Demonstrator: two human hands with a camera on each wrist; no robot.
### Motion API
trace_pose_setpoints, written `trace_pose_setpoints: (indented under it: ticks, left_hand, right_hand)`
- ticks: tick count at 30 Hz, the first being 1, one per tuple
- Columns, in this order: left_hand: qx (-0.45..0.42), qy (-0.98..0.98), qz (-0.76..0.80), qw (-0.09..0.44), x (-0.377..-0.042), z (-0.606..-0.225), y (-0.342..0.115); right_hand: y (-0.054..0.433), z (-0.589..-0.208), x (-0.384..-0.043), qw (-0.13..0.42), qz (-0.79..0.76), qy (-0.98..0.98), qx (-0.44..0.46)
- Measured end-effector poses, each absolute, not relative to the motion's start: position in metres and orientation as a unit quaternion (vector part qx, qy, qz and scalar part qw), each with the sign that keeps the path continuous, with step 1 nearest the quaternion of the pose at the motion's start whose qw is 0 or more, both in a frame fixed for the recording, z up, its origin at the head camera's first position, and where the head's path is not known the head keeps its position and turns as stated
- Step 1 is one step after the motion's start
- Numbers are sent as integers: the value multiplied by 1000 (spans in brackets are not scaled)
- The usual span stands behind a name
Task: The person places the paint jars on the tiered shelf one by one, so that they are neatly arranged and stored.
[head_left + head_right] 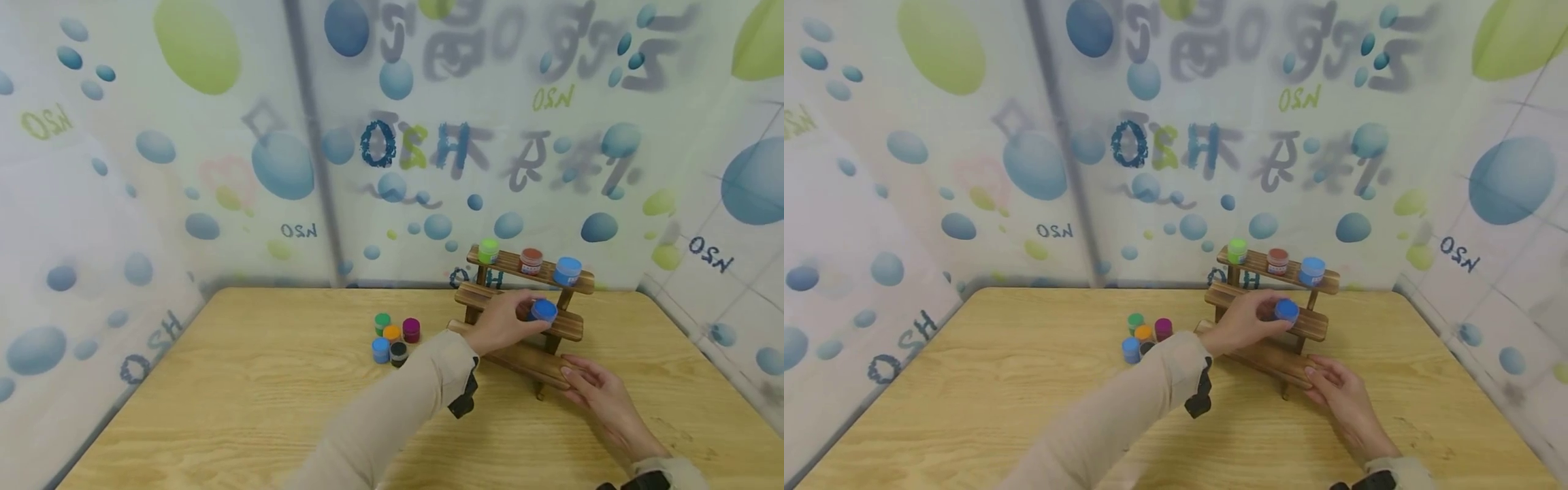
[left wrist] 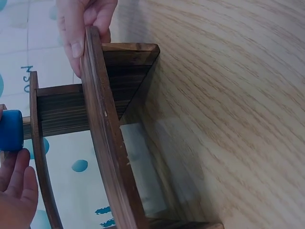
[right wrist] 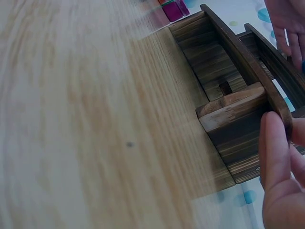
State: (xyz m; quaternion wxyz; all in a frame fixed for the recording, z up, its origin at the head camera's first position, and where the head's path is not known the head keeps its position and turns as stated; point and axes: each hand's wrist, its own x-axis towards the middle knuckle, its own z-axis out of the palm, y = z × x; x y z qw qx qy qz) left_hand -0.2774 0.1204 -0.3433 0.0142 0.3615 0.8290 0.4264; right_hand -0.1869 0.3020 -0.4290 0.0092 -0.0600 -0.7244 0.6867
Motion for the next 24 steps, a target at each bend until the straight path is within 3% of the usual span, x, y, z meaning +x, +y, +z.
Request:
trace_pose_setpoints:
  ticks: [24]
  left_hand:
    - [315,850,423,8,-276,-344,140]
  right_hand:
    - [302,-427,-188,-1,694,-717,-69]
